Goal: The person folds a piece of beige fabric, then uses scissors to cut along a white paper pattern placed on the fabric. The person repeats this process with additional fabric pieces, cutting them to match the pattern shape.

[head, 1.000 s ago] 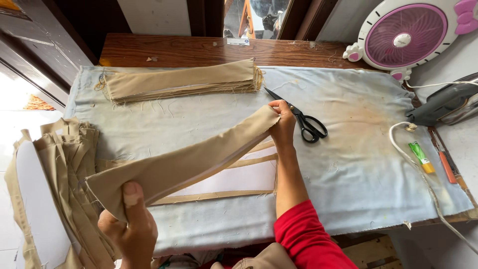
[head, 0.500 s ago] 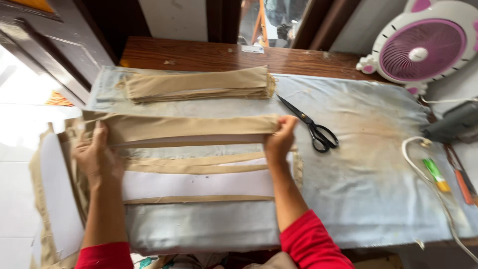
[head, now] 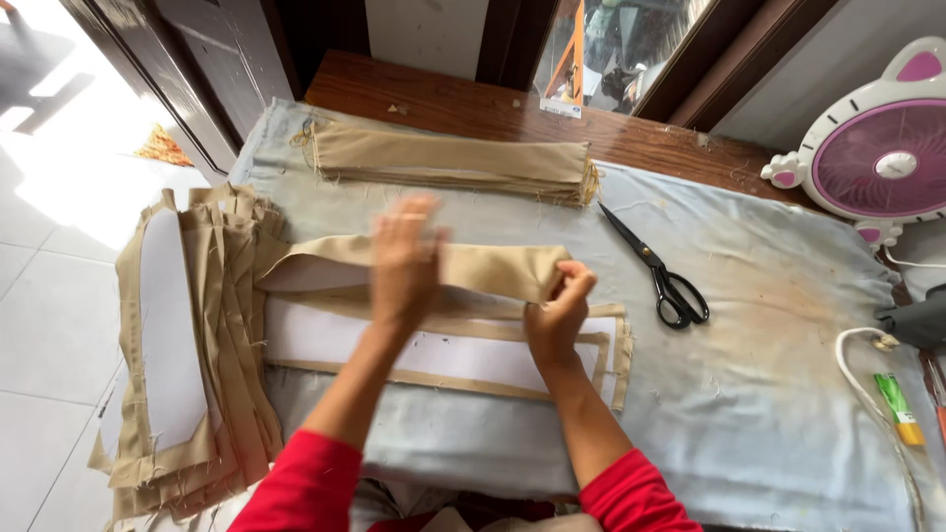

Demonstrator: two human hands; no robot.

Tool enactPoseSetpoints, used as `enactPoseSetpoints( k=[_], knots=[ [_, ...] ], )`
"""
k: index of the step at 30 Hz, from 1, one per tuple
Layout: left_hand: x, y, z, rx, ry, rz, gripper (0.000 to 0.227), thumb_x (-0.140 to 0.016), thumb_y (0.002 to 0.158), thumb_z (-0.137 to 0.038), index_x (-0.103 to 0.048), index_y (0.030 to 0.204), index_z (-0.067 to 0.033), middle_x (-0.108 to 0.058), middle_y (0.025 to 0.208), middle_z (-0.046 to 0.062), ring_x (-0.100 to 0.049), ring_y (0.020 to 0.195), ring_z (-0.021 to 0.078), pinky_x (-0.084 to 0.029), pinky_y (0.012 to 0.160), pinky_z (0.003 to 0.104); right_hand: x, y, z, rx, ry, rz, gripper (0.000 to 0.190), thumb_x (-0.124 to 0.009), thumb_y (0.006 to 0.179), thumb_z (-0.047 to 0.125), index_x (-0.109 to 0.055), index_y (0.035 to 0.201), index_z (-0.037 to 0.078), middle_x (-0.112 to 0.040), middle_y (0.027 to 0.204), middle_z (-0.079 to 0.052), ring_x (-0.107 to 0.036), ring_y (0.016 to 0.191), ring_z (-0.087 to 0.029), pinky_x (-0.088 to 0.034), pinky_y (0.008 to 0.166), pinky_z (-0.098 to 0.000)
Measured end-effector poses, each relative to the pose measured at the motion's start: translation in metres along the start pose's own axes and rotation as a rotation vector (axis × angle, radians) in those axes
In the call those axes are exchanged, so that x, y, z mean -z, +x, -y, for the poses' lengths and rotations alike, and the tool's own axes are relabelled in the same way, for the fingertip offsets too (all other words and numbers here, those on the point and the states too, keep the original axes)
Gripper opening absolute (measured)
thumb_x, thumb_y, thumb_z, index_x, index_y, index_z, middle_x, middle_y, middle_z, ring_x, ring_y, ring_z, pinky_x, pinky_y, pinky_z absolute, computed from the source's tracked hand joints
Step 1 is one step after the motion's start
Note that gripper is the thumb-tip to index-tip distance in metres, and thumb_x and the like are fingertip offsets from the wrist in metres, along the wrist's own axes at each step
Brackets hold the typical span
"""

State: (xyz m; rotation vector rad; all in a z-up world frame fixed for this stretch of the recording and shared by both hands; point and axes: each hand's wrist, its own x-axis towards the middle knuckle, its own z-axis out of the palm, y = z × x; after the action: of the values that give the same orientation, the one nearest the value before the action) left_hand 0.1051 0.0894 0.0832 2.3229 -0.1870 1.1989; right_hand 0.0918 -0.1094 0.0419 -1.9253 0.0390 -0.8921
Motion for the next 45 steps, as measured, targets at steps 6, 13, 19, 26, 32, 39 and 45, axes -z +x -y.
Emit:
enactPoseSetpoints(
  k=[6, 13, 19, 26, 32, 39, 45],
  knots=[
    [-0.089, -0.051, -0.004, 0.190, -0.516, 0.308, 0.051, -0.059, 0.101, -0.057, -0.058, 0.063, -0.0217, -0.053, 0.061, 0.002, -0.063, 0.066, 0.0257, -0.051, 0.072, 0.037, -0.016, -0.006, -0.024, 0.157, -0.221, 0.007, 0.031, -0.068, 0.089, 0.015, -0.053, 0.116, 0.012, -0.078, 0.097, -0.011, -0.077, 0.091, -0.032, -0.061, 0.075, -0.0386],
    [-0.071, -0.058, 0.007, 0.350, -0.650, 0.331, 0.027, -0.080, 0.088, -0.047, -0.075, 0.082, -0.0207, -0.056, 0.067, 0.004, -0.061, 0.067, 0.0250, -0.048, 0.070, 0.036, 0.024, 0.037, 0.002, -0.144, 0.003, 0.690, 0.065, -0.062, 0.077, 0.003, -0.044, 0.139, 0.010, -0.071, 0.103, -0.026, -0.073, 0.091, -0.043, -0.058, 0.078, -0.0527],
    [-0.055, -0.048, -0.017, 0.029, -0.537, 0.270, 0.016, -0.085, 0.082, -0.033, -0.078, 0.095, -0.0281, -0.065, 0.086, -0.006, -0.058, 0.078, 0.0168, -0.040, 0.080, 0.032, 0.034, 0.075, -0.012, -0.665, 0.450, 0.791, 0.041, -0.062, 0.098, 0.032, -0.073, 0.125, 0.003, -0.073, 0.101, -0.008, -0.062, 0.076, -0.011, -0.049, 0.058, -0.0214],
    [-0.051, -0.041, -0.031, 0.024, -0.591, 0.307, 0.019, -0.086, 0.080, -0.025, -0.076, 0.094, -0.0151, -0.073, 0.077, 0.004, -0.067, 0.075, 0.0235, -0.044, 0.088, 0.039, 0.022, 0.059, -0.023, -0.604, 0.612, 0.678, 0.007, -0.074, 0.091, -0.002, -0.071, 0.095, -0.007, -0.068, 0.073, -0.017, -0.067, 0.061, -0.020, -0.056, 0.045, -0.0311],
    [-0.055, -0.045, -0.031, -0.006, -0.643, 0.321, 0.018, -0.087, 0.080, -0.024, -0.074, 0.089, -0.0149, -0.068, 0.069, 0.002, -0.065, 0.066, 0.0222, -0.044, 0.076, 0.033, 0.044, 0.074, -0.020, -0.871, 0.979, 0.674, 0.008, -0.062, 0.101, 0.012, -0.060, 0.097, 0.006, -0.056, 0.079, -0.009, -0.053, 0.069, -0.013, -0.047, 0.074, -0.0286],
    [-0.028, -0.028, -0.030, -0.037, -0.661, 0.385, 0.019, -0.088, 0.077, -0.024, -0.076, 0.090, -0.0161, -0.065, 0.064, 0.003, -0.063, 0.062, 0.0229, -0.042, 0.072, 0.033, 0.051, 0.077, -0.001, -0.576, 0.758, 0.888, 0.065, -0.069, 0.093, 0.048, -0.050, 0.140, 0.007, -0.066, 0.096, -0.010, -0.057, 0.076, -0.010, -0.052, 0.076, -0.0283],
    [-0.015, -0.026, -0.016, 0.029, -0.673, 0.550, 0.023, -0.089, 0.073, -0.022, -0.079, 0.093, -0.0165, -0.063, 0.060, 0.003, -0.063, 0.062, 0.0219, -0.042, 0.076, 0.033, 0.049, 0.065, -0.025, -0.667, 0.663, 0.894, 0.013, -0.068, 0.095, 0.002, -0.071, 0.105, -0.006, -0.059, 0.078, -0.006, -0.053, 0.065, -0.010, -0.052, 0.068, -0.0257]
  ],
)
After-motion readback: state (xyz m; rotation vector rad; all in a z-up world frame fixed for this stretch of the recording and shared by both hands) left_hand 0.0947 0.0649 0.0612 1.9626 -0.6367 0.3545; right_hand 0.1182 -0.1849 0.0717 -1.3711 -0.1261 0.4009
